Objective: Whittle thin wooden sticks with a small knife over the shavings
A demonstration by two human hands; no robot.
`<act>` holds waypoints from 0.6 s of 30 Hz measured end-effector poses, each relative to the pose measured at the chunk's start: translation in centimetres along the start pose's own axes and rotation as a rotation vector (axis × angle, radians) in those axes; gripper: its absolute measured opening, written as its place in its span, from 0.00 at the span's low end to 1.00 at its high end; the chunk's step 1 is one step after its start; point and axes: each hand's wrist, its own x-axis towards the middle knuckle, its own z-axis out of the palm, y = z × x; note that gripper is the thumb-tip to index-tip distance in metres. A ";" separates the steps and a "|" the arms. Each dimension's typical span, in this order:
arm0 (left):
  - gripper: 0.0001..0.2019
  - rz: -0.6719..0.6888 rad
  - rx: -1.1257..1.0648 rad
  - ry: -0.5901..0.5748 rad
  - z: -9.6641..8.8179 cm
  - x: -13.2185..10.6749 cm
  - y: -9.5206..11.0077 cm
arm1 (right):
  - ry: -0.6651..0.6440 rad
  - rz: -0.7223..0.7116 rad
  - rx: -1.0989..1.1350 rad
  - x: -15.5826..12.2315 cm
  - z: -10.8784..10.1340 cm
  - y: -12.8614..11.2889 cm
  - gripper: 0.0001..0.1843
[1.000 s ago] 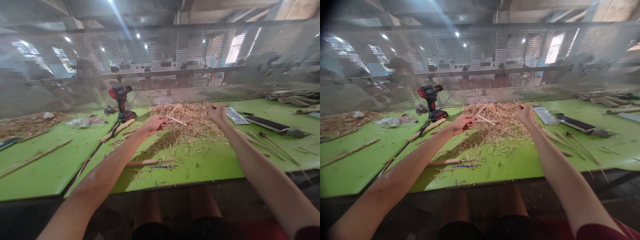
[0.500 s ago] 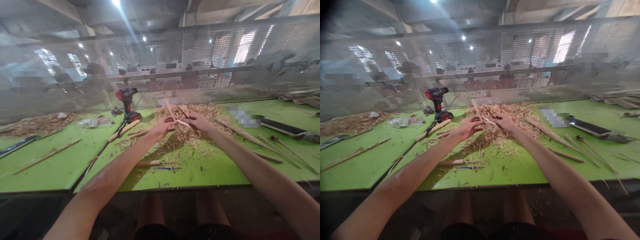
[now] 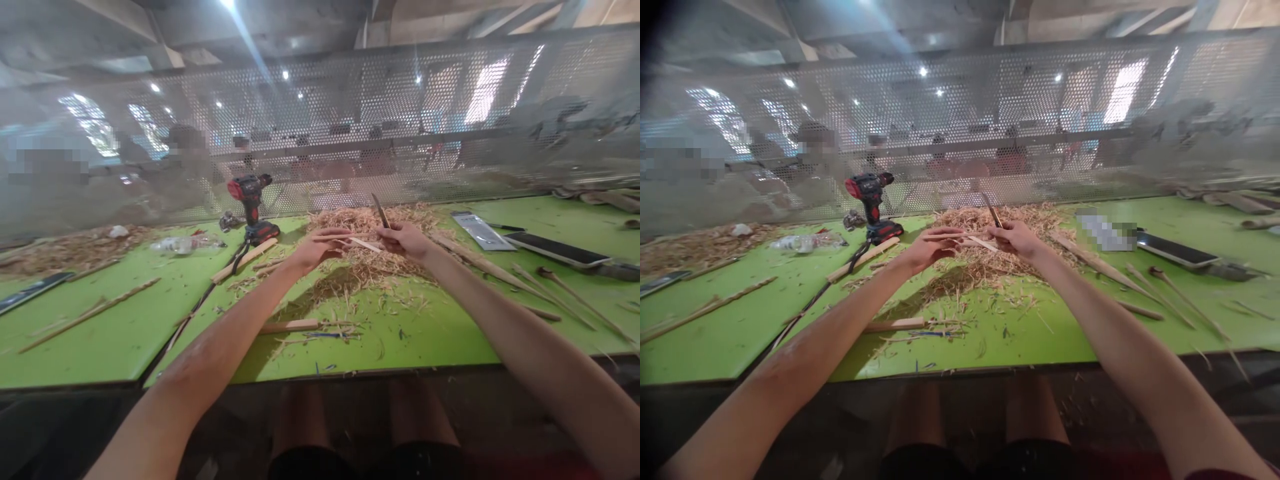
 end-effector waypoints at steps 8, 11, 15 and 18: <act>0.14 -0.273 0.214 -0.320 -0.8 -0.5 0.6 | -0.038 -0.008 -0.214 -0.7 -0.8 -1.2 0.19; 0.19 -0.290 0.302 -0.554 0.1 -1.1 0.5 | 0.023 -0.070 -0.229 -0.6 -0.3 -1.3 0.22; 0.21 -0.248 0.225 -0.614 0.9 -1.1 0.2 | 0.187 -0.153 -0.220 -0.1 0.0 -0.8 0.26; 0.22 -0.214 0.185 -0.500 1.0 -0.9 -0.2 | 0.331 -0.201 -0.204 0.4 -0.5 -0.5 0.25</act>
